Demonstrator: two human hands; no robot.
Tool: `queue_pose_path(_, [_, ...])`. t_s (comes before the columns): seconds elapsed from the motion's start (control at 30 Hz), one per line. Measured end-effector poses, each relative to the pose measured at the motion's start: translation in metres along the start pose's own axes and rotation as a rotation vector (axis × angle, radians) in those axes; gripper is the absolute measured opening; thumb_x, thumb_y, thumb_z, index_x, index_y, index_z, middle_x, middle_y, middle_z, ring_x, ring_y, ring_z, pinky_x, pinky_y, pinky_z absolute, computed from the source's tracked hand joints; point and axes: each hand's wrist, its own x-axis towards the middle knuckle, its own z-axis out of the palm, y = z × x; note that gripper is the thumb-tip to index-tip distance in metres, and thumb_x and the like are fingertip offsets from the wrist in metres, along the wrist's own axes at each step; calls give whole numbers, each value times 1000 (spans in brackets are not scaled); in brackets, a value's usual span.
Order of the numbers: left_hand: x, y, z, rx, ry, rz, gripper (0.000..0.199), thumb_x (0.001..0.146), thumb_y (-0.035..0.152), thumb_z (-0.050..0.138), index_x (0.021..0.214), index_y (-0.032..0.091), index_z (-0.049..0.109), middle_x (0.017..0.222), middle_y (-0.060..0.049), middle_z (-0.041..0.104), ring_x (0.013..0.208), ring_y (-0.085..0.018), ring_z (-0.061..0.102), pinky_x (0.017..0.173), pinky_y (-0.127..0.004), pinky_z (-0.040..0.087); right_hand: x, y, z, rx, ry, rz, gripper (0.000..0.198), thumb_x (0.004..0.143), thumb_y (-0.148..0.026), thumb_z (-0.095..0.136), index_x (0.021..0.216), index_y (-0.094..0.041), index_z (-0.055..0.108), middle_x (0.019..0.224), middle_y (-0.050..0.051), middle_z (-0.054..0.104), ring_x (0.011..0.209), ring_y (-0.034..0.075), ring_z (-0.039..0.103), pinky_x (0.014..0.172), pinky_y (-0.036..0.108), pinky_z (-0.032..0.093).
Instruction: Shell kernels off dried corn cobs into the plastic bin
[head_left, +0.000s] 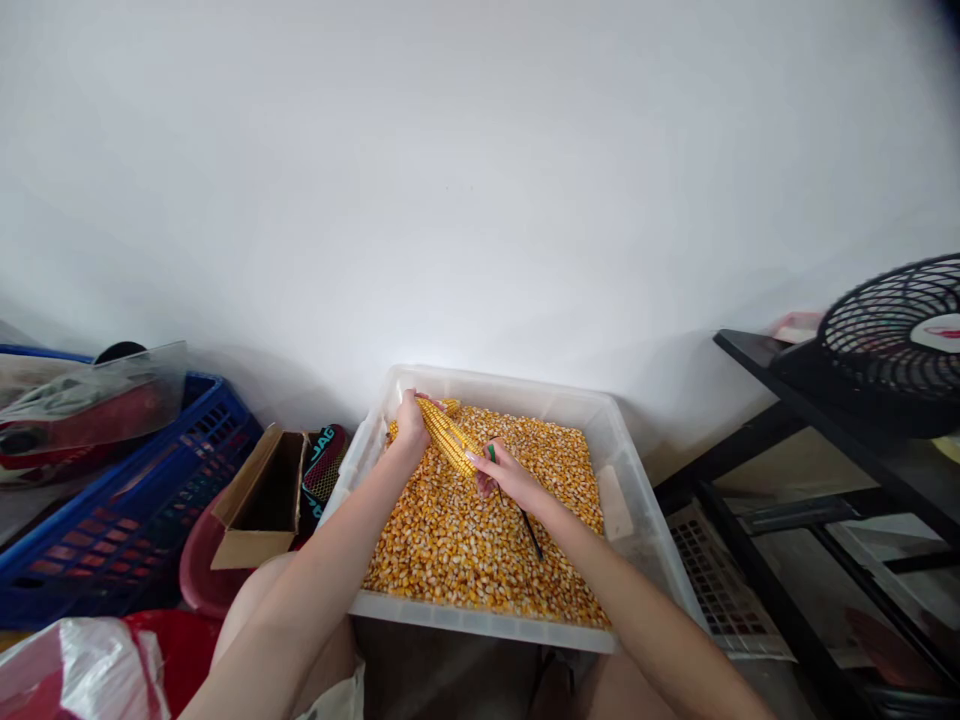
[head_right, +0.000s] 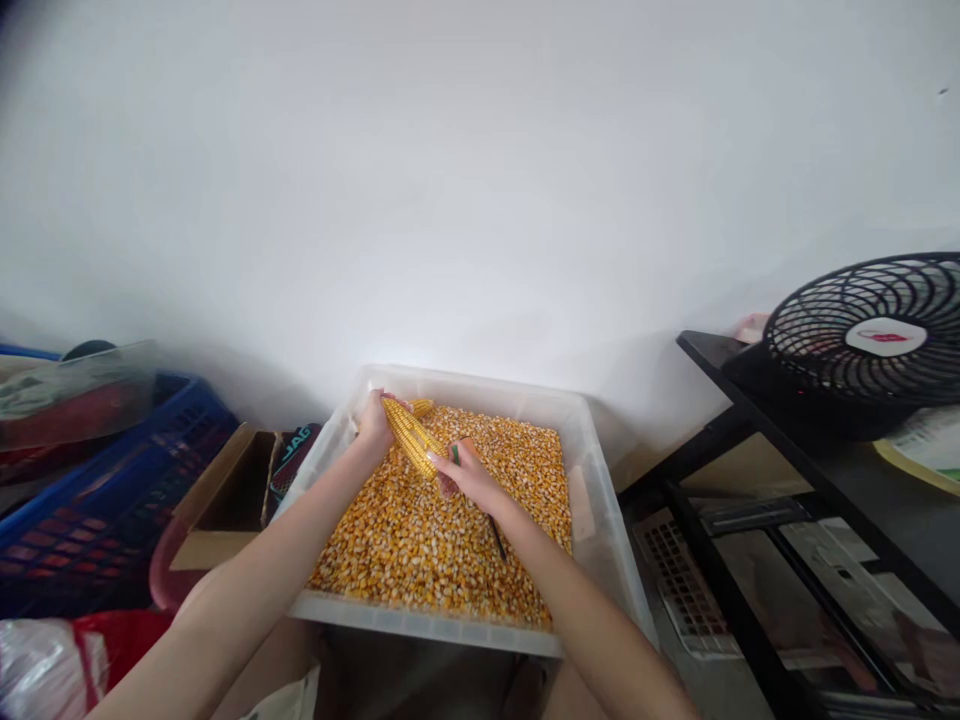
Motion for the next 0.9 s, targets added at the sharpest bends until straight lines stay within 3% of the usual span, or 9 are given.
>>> queue_pose_path(0.17, [-10,4,5,-40,18,-9,17,78,33,40,68,20,45,46,1,51,44,-17,55,48,-27,44,5,12,1,-58,92,-101,39,78,-55,58,75,-24,34,52,-9,48,42,11,44,43,23,38])
queue_pose_path(0.5, [-24,8,14,-13,-17,27,21,77,38,43,67,20,45,46,1,50,45,-16,56,47,-27,44,2,-1,7,-32,215,0,44,75,-62,57,75,-25,32,49,-10,44,36,10,41,36,23,34])
queue_pose_path(0.67, [-37,11,23,37,-90,38,20,77,36,46,68,19,48,46,0,50,47,-16,55,46,-25,43,1,-13,11,104,173,156,46,72,-62,60,87,-25,37,73,-3,56,50,15,58,42,32,50])
queue_pose_path(0.77, [-38,11,23,11,-84,28,17,77,32,45,67,19,48,46,-1,51,45,-17,55,46,-26,43,-1,-18,12,161,169,111,50,64,-50,74,82,-25,35,77,-4,55,65,17,61,50,35,56])
queue_pose_path(0.9, [-32,10,20,-24,-26,8,17,78,30,42,67,19,47,45,0,50,42,-17,54,44,-27,43,-3,-18,12,221,143,44,49,64,-46,74,78,-24,33,74,-6,52,68,16,60,52,35,57])
